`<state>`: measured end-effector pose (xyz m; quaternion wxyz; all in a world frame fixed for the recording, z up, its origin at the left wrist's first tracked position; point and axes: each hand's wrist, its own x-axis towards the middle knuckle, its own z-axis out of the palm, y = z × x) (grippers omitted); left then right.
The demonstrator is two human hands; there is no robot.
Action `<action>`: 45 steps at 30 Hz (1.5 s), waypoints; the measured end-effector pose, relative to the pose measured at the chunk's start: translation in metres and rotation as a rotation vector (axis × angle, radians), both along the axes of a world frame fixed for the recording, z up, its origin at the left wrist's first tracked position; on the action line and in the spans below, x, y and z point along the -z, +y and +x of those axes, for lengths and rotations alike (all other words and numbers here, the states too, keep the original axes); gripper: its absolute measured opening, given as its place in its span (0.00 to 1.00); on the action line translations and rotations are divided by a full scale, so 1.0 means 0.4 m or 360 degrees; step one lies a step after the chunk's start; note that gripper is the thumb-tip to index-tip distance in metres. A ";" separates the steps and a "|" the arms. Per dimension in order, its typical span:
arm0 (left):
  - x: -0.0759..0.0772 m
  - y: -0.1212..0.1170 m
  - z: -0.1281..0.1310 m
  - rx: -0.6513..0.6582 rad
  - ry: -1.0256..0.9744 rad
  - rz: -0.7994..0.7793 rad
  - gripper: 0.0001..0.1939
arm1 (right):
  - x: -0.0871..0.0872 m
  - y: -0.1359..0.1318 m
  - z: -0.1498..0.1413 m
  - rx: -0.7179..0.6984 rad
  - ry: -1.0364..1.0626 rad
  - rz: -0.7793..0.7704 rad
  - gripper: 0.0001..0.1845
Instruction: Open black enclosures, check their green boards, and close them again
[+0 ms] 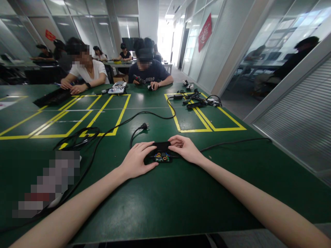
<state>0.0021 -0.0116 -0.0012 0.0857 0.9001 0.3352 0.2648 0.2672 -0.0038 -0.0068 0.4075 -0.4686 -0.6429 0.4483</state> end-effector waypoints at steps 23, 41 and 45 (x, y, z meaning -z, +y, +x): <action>-0.004 -0.003 -0.001 -0.0005 -0.0053 -0.0068 0.39 | -0.004 -0.008 0.003 -0.0054 0.0004 -0.0008 0.18; 0.001 -0.002 -0.008 0.0184 -0.0136 -0.0164 0.32 | -0.021 -0.019 0.012 -0.0227 -0.0057 0.0142 0.16; 0.002 -0.003 -0.009 0.0201 -0.0131 -0.0152 0.25 | -0.026 -0.025 0.018 -0.0306 -0.0100 0.0279 0.11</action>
